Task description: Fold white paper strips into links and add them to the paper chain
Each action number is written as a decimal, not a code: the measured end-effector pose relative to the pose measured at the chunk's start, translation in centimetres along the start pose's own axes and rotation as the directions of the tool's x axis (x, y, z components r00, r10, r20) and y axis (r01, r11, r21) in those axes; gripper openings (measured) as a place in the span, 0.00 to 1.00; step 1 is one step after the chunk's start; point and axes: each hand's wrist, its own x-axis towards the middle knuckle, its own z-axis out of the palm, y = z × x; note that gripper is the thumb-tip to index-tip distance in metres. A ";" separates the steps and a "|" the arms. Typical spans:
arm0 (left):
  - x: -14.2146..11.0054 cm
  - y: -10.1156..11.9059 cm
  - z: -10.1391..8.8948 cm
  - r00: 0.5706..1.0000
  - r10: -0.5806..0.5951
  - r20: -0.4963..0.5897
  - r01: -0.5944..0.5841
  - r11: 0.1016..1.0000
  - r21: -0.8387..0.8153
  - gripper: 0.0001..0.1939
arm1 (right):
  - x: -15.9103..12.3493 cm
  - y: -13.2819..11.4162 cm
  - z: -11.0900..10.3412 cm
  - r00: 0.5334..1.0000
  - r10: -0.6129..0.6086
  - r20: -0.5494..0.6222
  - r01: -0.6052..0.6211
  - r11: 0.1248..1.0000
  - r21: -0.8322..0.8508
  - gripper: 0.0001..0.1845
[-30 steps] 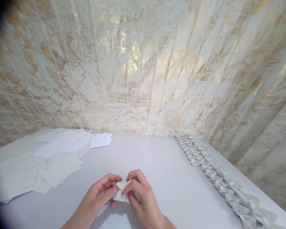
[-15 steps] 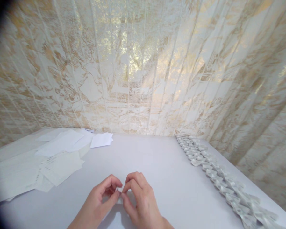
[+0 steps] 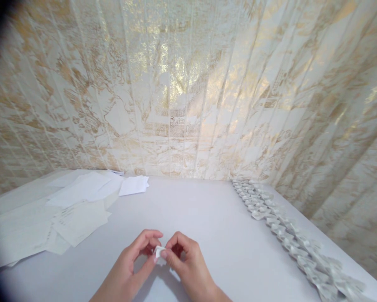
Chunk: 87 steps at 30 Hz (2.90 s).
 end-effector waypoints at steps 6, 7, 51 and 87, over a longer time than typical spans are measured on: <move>0.4 0.3 -0.1 0.999 0.040 0.026 -0.040 0.999 0.030 0.13 | 0.1 0.1 0.0 1.000 -0.009 -0.020 0.010 1.000 0.028 0.20; 0.4 0.3 -0.1 0.999 0.044 0.023 -0.045 0.998 0.032 0.15 | 0.1 0.1 0.0 1.000 -0.012 -0.020 0.013 0.999 0.034 0.20; 1.5 -1.7 -0.5 0.986 -0.167 0.020 0.165 0.936 -0.312 0.17 | 0.7 0.8 -0.7 0.993 0.011 -0.116 0.019 0.967 0.254 0.20; 1.5 -2.1 -0.4 0.993 0.077 -0.086 -0.083 0.994 -0.075 0.10 | 0.8 0.4 -0.3 0.999 0.042 0.007 -0.042 0.956 0.290 0.25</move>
